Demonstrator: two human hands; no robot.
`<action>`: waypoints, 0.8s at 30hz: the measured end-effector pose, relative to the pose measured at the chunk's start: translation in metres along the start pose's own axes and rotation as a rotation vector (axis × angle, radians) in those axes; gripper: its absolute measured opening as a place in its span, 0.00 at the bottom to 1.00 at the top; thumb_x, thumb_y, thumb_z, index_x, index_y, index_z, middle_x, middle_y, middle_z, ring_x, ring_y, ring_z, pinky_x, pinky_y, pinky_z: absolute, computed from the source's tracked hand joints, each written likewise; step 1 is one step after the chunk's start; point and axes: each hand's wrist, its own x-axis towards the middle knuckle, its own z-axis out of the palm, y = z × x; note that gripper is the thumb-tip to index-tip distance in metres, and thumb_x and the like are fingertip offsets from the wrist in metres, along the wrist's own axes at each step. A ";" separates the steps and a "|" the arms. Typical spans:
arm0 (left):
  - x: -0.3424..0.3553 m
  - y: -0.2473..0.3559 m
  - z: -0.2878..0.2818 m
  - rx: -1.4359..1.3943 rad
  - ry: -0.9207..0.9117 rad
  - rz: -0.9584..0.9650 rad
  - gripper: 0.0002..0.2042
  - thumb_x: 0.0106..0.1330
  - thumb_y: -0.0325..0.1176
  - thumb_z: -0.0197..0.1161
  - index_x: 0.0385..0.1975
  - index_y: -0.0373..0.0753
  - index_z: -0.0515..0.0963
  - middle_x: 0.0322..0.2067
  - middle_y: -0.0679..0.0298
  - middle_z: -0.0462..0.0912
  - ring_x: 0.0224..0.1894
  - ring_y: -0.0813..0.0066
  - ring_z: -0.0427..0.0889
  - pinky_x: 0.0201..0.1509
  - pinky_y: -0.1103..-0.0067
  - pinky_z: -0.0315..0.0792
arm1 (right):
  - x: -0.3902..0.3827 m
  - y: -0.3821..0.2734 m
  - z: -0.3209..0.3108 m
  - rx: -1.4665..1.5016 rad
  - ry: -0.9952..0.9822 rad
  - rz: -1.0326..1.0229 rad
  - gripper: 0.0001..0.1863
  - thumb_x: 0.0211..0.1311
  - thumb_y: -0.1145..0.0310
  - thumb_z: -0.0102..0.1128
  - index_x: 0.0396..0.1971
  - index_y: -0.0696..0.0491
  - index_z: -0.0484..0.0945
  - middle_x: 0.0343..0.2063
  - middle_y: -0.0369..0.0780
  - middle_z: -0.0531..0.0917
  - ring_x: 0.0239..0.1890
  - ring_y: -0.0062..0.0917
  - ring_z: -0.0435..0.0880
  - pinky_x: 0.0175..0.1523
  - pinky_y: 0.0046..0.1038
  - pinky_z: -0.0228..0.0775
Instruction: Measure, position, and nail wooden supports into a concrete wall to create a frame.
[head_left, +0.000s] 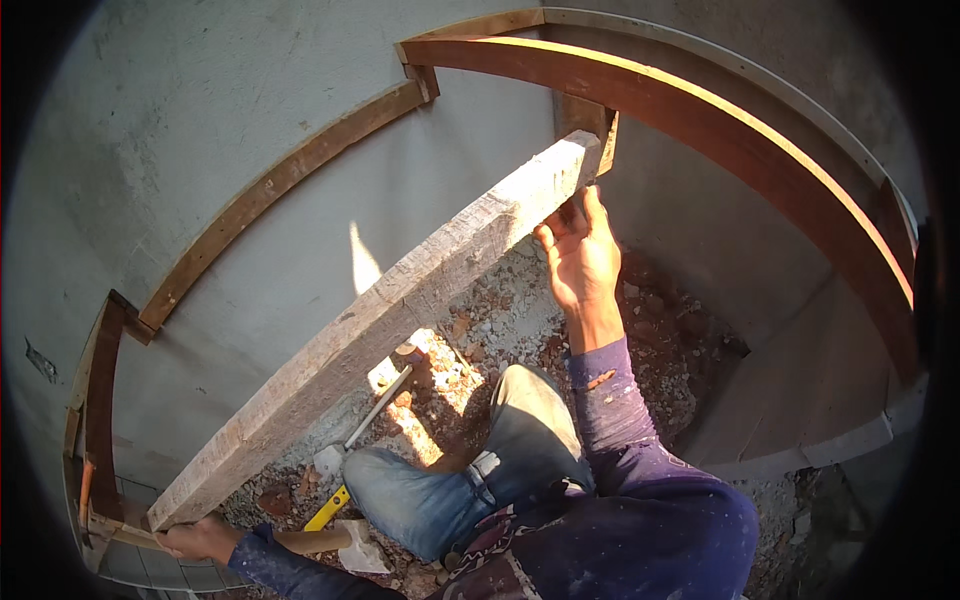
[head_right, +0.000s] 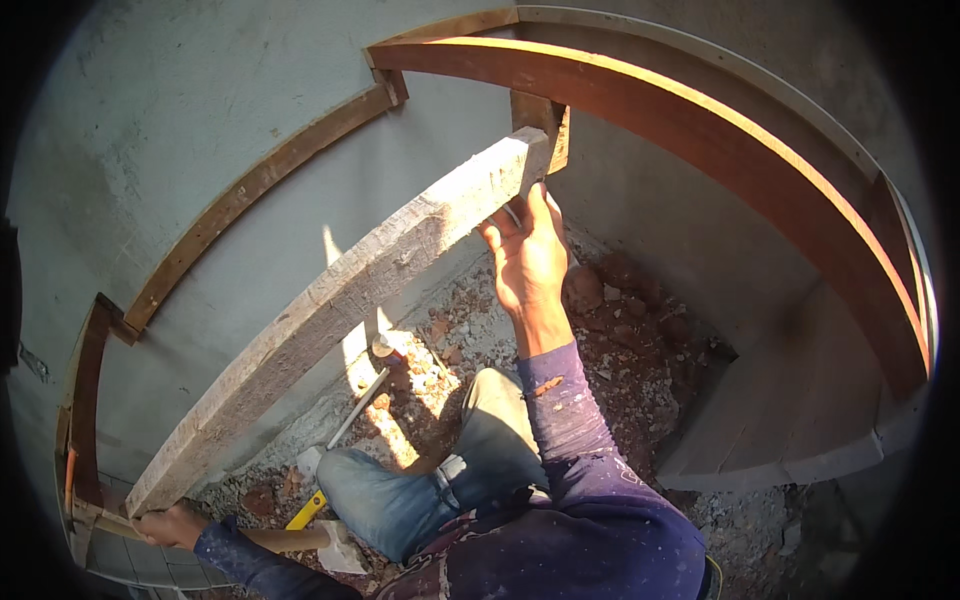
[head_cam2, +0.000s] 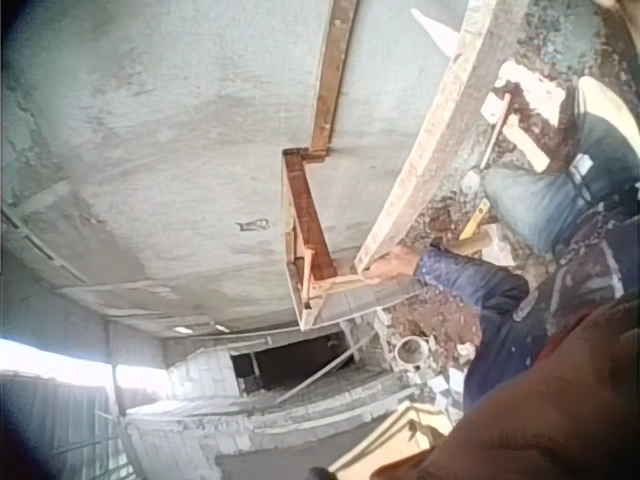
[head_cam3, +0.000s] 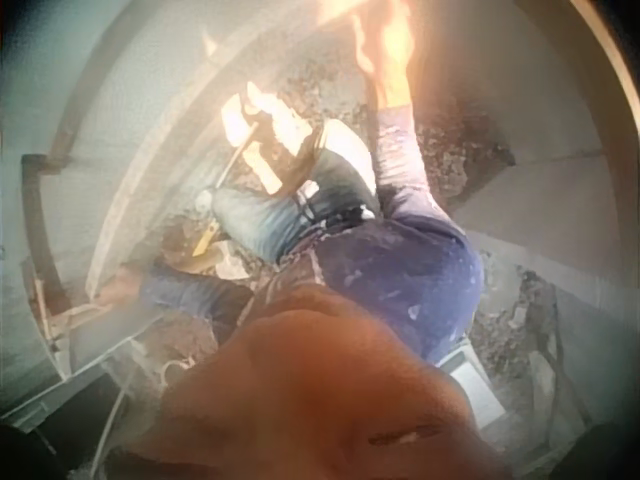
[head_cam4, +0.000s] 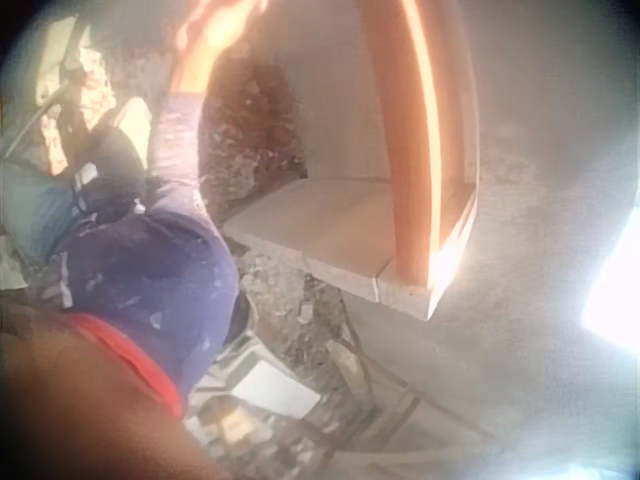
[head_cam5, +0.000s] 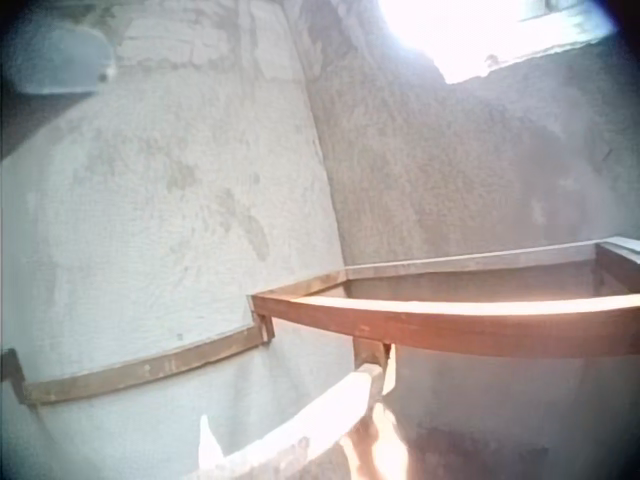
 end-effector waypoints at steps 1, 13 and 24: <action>-0.019 0.007 0.010 0.005 -0.014 -0.019 0.22 0.64 0.38 0.59 0.47 0.20 0.70 0.50 0.46 0.75 0.46 0.53 0.82 0.46 0.59 0.85 | 0.007 -0.007 -0.004 0.043 0.031 -0.020 0.18 0.73 0.57 0.55 0.51 0.54 0.73 0.43 0.40 0.79 0.45 0.28 0.79 0.53 0.33 0.74; -0.078 0.050 0.036 0.155 0.277 0.021 0.21 0.60 0.38 0.57 0.44 0.22 0.75 0.49 0.46 0.75 0.38 0.60 0.79 0.34 0.69 0.80 | 0.050 -0.013 -0.023 0.230 0.042 0.125 0.11 0.67 0.66 0.64 0.42 0.56 0.76 0.37 0.37 0.78 0.46 0.27 0.78 0.59 0.34 0.73; -0.131 0.086 0.072 0.026 0.314 0.004 0.18 0.57 0.34 0.60 0.43 0.26 0.77 0.46 0.50 0.78 0.38 0.60 0.80 0.36 0.67 0.80 | 0.064 -0.002 -0.036 0.323 -0.087 0.070 0.18 0.69 0.67 0.61 0.52 0.60 0.71 0.48 0.42 0.75 0.56 0.30 0.74 0.68 0.32 0.66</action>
